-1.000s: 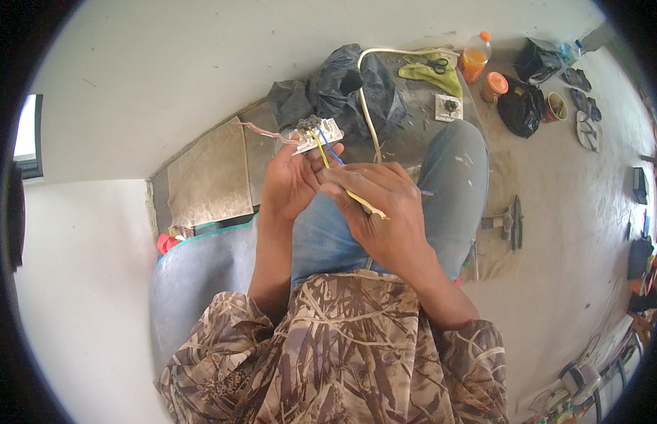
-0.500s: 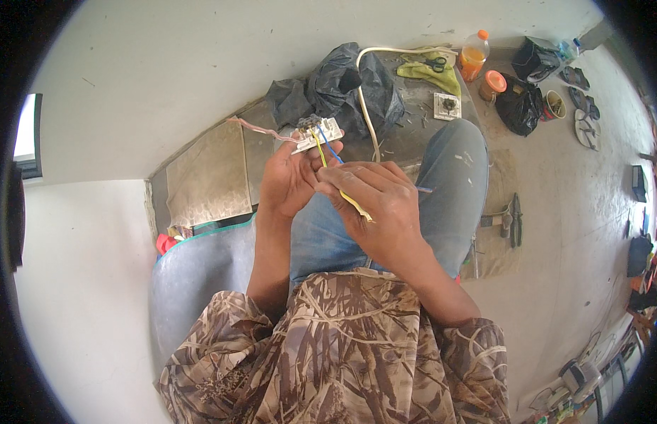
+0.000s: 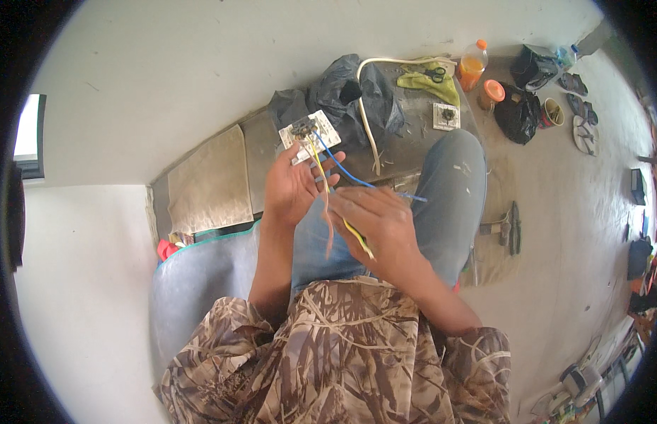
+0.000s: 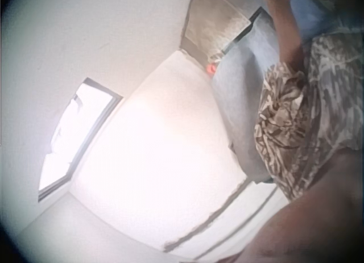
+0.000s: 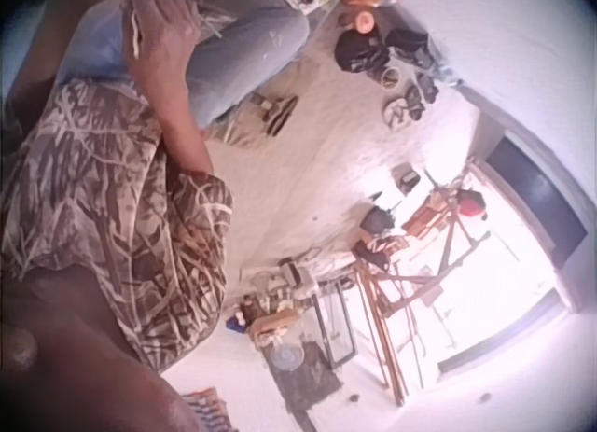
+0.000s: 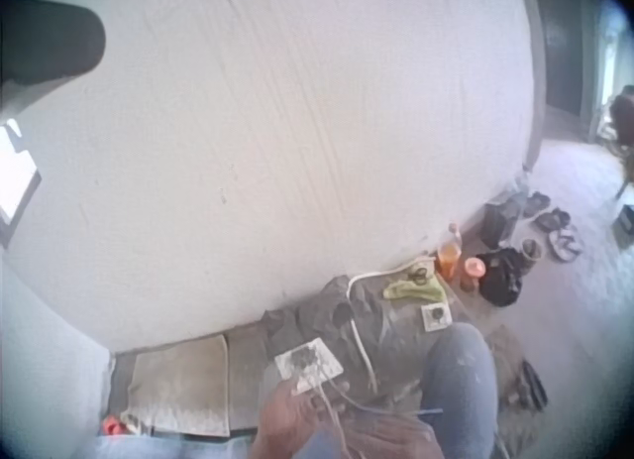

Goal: The person strips wires using pliers and then connects several color-coded electrical wires to the back of an outlet unit using a screwdriver while sitting on the floor.

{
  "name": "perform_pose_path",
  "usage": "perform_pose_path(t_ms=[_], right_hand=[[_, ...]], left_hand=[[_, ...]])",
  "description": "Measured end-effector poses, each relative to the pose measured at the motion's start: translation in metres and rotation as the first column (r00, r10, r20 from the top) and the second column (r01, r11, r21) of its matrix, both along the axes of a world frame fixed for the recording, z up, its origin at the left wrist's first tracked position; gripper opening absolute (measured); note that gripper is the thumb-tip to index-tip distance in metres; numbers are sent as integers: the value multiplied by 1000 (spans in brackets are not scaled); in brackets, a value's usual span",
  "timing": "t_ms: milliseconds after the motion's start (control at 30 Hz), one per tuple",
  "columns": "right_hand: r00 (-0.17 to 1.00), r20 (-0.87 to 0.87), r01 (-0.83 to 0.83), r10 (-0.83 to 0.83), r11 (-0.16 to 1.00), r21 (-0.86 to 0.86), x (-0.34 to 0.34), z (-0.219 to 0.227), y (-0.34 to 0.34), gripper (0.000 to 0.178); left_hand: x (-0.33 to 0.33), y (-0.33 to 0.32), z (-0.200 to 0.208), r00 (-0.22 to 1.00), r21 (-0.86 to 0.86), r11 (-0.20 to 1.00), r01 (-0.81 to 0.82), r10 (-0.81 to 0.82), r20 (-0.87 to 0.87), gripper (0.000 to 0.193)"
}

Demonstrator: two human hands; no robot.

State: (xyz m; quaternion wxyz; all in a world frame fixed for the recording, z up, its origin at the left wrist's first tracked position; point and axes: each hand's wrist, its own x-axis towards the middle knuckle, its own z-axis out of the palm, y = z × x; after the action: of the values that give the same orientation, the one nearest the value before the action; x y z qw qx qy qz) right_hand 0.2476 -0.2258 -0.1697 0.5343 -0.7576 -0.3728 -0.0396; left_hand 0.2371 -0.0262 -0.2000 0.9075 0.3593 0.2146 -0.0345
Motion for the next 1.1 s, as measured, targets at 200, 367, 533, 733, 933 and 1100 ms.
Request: perform_pose_path(t_ms=[200,367,533,733,933,1100], right_hand=[[999,32,-10,9,1000,29,-23,-31,-7,32],[998,43,39,-41,998,43,-35,-52,-14,31],[992,-45,122,-116,981,151,-41,-68,-16,26],[988,-44,152,-147,977,152,-44,-81,-17,26],[992,-107,56,-59,998,-32,-34,-74,-50,35],[769,-299,512,-566,824,-243,-43,-106,-164,33]], left_hand=[[-4,2,-9,998,192,980,-54,58,-15,38],[-8,1,-9,992,157,981,116,-106,-68,39],[-7,-4,-2,982,42,982,184,-182,-57,45],[1,-10,-12,965,-16,964,264,-264,4,49],[1,-4,-27,985,111,979,170,-166,-46,51],[-1,37,-20,993,374,926,60,-18,-116,47]])
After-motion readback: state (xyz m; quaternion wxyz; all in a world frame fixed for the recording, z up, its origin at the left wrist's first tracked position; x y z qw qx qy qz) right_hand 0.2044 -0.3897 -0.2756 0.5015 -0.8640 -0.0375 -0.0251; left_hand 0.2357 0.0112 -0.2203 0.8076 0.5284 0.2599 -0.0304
